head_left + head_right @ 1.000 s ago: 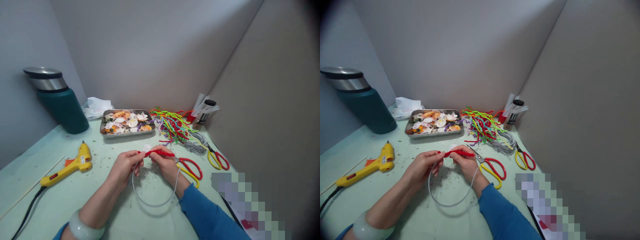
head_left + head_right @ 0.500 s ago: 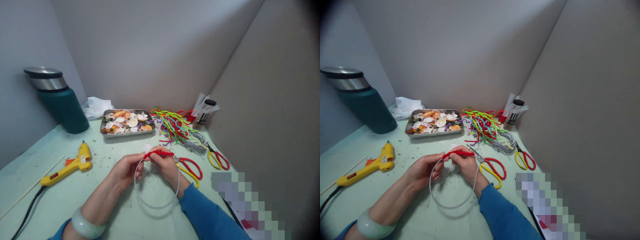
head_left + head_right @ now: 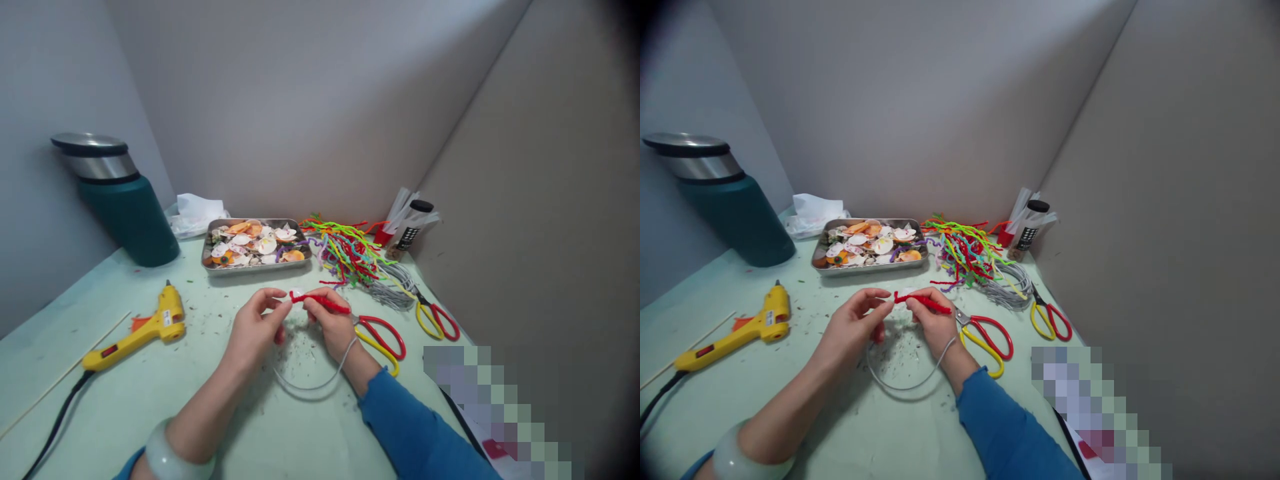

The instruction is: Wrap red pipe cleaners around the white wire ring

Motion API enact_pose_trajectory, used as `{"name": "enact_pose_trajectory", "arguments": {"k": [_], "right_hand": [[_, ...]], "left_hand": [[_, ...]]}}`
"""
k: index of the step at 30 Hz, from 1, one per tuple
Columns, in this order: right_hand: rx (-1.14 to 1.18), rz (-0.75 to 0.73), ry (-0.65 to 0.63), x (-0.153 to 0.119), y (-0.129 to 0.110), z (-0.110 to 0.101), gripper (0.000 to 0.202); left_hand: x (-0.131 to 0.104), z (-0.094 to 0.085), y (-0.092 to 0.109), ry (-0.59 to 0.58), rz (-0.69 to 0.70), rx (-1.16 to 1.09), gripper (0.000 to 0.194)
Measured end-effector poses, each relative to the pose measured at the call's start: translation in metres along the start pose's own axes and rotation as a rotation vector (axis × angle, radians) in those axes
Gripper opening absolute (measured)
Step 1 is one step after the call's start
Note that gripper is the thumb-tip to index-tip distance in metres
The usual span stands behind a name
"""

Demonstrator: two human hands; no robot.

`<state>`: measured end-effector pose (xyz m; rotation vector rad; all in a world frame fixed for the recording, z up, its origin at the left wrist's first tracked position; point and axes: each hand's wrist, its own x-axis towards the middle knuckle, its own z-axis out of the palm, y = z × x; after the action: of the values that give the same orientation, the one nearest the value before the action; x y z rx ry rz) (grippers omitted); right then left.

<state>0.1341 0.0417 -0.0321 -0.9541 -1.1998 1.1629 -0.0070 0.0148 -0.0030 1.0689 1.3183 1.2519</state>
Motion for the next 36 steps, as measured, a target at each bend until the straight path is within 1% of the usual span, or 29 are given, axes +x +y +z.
{"name": "enact_pose_trajectory", "arguments": {"k": [2, 5, 7, 9, 11, 14, 19, 21, 26, 28, 36], "right_hand": [[0.008, 0.004, 0.001, 0.000, 0.000, 0.000, 0.011], [0.018, 0.011, -0.010, 0.000, 0.000, 0.001, 0.012], [0.015, 0.010, -0.013, 0.000, 0.000, 0.001, 0.011], [0.000, 0.006, -0.016, 0.000, -0.001, 0.002, 0.011], [-0.010, 0.004, -0.017, 0.000, -0.001, 0.002, 0.012], [-0.010, 0.002, -0.016, -0.001, -0.002, 0.003, 0.012], [-0.004, 0.011, -0.030, -0.001, -0.002, 0.002, 0.010], [0.001, 0.011, -0.036, -0.001, -0.002, 0.002, 0.010], [0.012, 0.021, -0.054, -0.001, -0.001, 0.001, 0.012], [0.016, 0.022, -0.058, -0.001, -0.001, 0.001, 0.011], [0.011, 0.023, -0.070, -0.002, -0.002, 0.001, 0.011]], "left_hand": [[-0.001, 0.000, -0.001, 0.014, 0.076, 0.120, 0.035], [-0.002, -0.001, -0.003, 0.063, 0.245, 0.319, 0.026], [-0.003, -0.002, -0.004, 0.082, 0.354, 0.401, 0.022], [-0.004, -0.002, -0.004, 0.096, 0.417, 0.446, 0.020], [-0.004, -0.002, -0.003, 0.101, 0.436, 0.480, 0.018], [-0.004, -0.002, -0.001, 0.091, 0.419, 0.503, 0.018], [-0.001, -0.002, -0.002, 0.081, 0.364, 0.430, 0.016], [0.001, -0.003, -0.003, 0.074, 0.303, 0.405, 0.015], [0.003, -0.003, 0.000, 0.022, 0.069, 0.276, 0.021], [0.002, -0.003, 0.002, -0.002, 0.014, 0.242, 0.023], [0.000, -0.003, 0.006, -0.065, -0.057, 0.278, 0.027]]}}
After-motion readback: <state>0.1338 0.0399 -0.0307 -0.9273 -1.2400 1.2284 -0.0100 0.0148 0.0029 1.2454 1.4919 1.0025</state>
